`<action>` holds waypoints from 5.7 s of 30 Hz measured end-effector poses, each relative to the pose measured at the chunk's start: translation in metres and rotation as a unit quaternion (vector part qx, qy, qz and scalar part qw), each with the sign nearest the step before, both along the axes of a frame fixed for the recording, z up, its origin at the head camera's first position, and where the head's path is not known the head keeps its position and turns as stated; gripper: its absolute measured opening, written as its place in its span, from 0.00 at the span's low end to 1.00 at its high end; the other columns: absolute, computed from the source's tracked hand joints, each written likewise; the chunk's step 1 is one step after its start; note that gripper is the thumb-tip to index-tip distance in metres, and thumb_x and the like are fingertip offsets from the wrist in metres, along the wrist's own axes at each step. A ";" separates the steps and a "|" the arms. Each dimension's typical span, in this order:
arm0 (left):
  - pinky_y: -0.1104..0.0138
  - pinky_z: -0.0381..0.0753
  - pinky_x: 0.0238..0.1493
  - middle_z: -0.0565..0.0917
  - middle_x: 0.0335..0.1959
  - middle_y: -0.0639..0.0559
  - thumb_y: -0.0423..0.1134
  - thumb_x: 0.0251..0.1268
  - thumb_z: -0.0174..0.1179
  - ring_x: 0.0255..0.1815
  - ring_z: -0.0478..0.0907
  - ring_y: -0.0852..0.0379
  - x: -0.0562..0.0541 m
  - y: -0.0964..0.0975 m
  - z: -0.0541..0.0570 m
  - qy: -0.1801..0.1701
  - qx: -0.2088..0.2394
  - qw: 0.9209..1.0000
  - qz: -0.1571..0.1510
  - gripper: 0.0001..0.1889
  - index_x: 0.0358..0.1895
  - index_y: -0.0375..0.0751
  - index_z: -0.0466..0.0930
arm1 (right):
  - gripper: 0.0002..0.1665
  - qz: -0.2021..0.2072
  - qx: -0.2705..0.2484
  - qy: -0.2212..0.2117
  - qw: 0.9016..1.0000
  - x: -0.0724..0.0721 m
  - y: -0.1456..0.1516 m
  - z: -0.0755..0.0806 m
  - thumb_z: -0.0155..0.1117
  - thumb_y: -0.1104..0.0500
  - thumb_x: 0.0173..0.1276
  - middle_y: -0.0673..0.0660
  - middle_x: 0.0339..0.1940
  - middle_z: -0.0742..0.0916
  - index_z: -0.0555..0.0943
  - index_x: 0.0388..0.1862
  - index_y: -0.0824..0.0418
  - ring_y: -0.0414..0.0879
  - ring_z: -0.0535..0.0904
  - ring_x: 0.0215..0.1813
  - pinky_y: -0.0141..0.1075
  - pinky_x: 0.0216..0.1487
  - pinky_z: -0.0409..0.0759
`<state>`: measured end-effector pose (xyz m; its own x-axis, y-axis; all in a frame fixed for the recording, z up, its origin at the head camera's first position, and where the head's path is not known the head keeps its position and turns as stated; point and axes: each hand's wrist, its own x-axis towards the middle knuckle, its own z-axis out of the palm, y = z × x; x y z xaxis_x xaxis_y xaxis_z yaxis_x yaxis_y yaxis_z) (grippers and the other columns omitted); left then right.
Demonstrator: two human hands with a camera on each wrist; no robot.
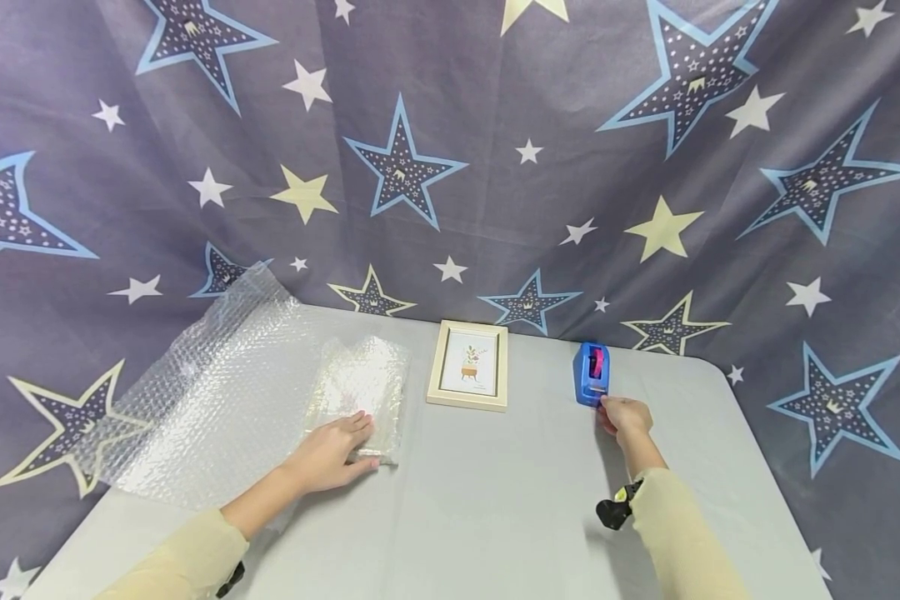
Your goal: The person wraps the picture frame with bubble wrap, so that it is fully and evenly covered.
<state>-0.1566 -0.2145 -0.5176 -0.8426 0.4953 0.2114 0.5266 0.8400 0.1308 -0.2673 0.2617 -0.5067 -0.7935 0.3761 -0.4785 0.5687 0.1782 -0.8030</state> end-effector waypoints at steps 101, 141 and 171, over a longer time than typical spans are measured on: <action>0.51 0.74 0.67 0.80 0.59 0.35 0.58 0.61 0.60 0.64 0.75 0.39 0.001 0.002 0.003 -0.010 0.000 1.000 0.005 0.33 0.56 0.29 0.78 | 0.19 0.008 -0.194 0.007 0.981 0.013 0.005 0.005 0.57 0.70 0.67 0.47 0.14 0.82 0.77 0.16 0.57 0.32 0.77 0.19 0.20 0.26 0.80; 0.52 0.75 0.66 0.81 0.58 0.36 0.58 0.60 0.60 0.63 0.76 0.39 0.000 0.002 0.005 0.002 -0.009 1.000 -0.001 0.33 0.55 0.30 0.79 | 0.19 0.175 -0.016 0.101 0.979 0.016 -0.022 0.027 0.64 0.65 0.64 0.38 0.22 0.84 0.79 0.50 0.77 0.26 0.80 0.26 0.25 0.37 0.85; 0.56 0.79 0.61 0.82 0.58 0.40 0.47 0.51 0.70 0.61 0.79 0.44 -0.003 0.007 0.006 0.008 -0.054 0.998 0.007 0.28 0.54 0.35 0.79 | 0.07 0.337 0.051 0.202 0.918 -0.016 -0.250 0.029 0.69 0.63 0.59 0.58 0.28 0.90 0.87 0.36 0.66 0.35 0.79 0.22 0.27 0.29 0.82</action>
